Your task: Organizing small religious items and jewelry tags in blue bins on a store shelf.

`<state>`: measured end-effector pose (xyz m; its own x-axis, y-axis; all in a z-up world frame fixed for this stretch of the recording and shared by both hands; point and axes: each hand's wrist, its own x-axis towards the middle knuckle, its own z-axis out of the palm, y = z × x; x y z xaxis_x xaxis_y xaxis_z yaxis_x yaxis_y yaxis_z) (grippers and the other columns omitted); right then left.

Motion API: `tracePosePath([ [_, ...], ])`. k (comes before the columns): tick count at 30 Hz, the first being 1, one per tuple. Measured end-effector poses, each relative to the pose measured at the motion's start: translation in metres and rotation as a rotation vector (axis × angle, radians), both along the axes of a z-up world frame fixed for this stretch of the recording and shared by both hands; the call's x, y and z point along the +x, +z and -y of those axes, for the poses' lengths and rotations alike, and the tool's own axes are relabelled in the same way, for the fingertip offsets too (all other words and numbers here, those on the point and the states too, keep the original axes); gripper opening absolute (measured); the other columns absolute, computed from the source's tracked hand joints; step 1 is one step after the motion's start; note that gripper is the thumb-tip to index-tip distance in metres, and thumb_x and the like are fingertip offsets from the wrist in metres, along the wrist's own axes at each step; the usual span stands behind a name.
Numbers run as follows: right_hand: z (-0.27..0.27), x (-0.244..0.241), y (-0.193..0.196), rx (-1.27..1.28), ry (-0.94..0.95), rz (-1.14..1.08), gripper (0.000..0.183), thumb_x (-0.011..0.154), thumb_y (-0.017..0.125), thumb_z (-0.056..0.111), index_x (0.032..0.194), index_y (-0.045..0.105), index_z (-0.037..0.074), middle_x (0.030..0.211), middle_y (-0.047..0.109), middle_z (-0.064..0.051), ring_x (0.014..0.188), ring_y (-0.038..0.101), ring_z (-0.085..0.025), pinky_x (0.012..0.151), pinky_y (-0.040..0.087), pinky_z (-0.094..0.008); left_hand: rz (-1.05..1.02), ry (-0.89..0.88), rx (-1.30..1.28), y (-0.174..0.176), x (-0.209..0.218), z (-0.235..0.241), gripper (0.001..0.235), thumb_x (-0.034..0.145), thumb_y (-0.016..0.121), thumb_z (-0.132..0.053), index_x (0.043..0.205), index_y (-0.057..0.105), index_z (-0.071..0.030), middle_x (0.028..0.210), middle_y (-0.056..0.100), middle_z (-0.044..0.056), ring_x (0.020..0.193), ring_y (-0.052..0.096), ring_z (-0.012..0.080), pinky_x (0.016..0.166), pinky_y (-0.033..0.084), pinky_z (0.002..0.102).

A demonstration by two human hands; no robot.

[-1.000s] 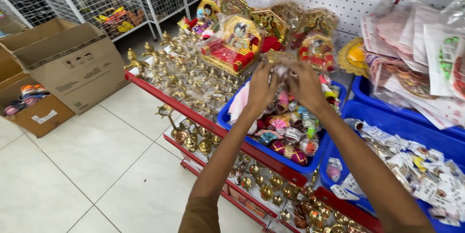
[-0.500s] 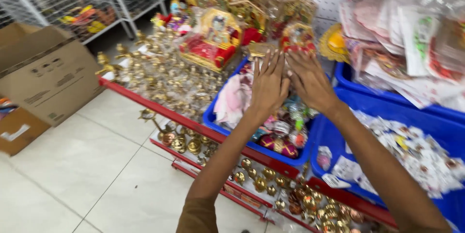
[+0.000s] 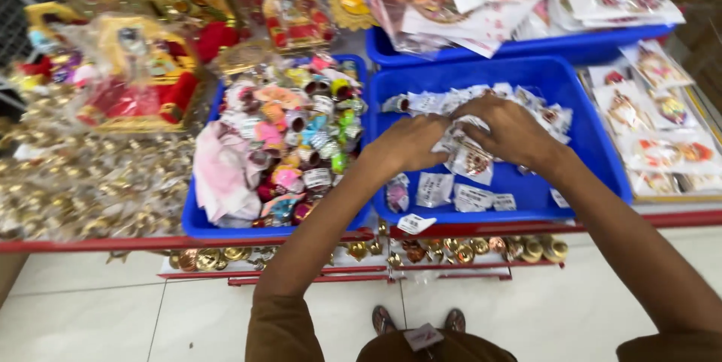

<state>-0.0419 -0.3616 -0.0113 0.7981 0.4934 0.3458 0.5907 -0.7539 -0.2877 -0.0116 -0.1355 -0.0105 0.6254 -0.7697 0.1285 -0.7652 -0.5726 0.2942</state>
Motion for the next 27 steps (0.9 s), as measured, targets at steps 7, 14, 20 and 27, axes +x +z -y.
tracePosePath([
  [7,-0.019,-0.036,0.017,0.006,0.026,-0.583,0.042,0.079,0.079,0.021,0.119,0.071,0.012,0.11,0.077,-0.008,0.1,0.077,-0.023,0.09,0.06,-0.036,-0.428,-0.013,0.481,0.003,-0.011,-0.002,0.087,0.063,0.093,-0.037,0.137,0.054,-0.013,0.125,0.066,0.017,0.117,0.064,0.0353,0.098,0.052,0.045],
  [14,-0.033,-0.042,0.011,-0.072,0.374,-0.469,0.042,0.064,0.087,0.011,0.104,0.074,0.01,0.114,0.069,-0.007,0.105,0.069,-0.029,0.087,0.056,-0.04,-0.404,-0.025,0.635,-0.045,-0.008,0.0,0.076,0.061,0.087,-0.015,0.132,0.061,-0.012,0.116,0.074,0.016,0.106,0.073,0.0327,0.086,0.061,0.043],
  [20,-0.012,-0.018,-0.001,-0.09,0.146,-0.144,0.037,0.066,0.077,0.001,0.102,0.073,0.01,0.114,0.067,-0.009,0.102,0.067,-0.032,0.083,0.056,-0.043,-0.337,-0.108,-0.046,-0.039,0.017,-0.009,0.066,0.064,0.086,-0.013,0.124,0.059,-0.004,0.113,0.074,0.017,0.107,0.071,0.0361,0.089,0.058,0.043],
  [27,0.008,0.005,-0.001,0.047,-0.039,0.059,0.02,0.077,0.07,-0.002,0.09,0.074,0.013,0.089,0.071,-0.007,0.087,0.07,-0.029,0.079,0.057,-0.044,-0.19,-0.126,-0.403,-0.04,0.013,-0.002,0.056,0.073,0.08,-0.004,0.125,0.057,-0.003,0.115,0.068,0.019,0.113,0.066,0.0396,0.094,0.055,0.045],
])
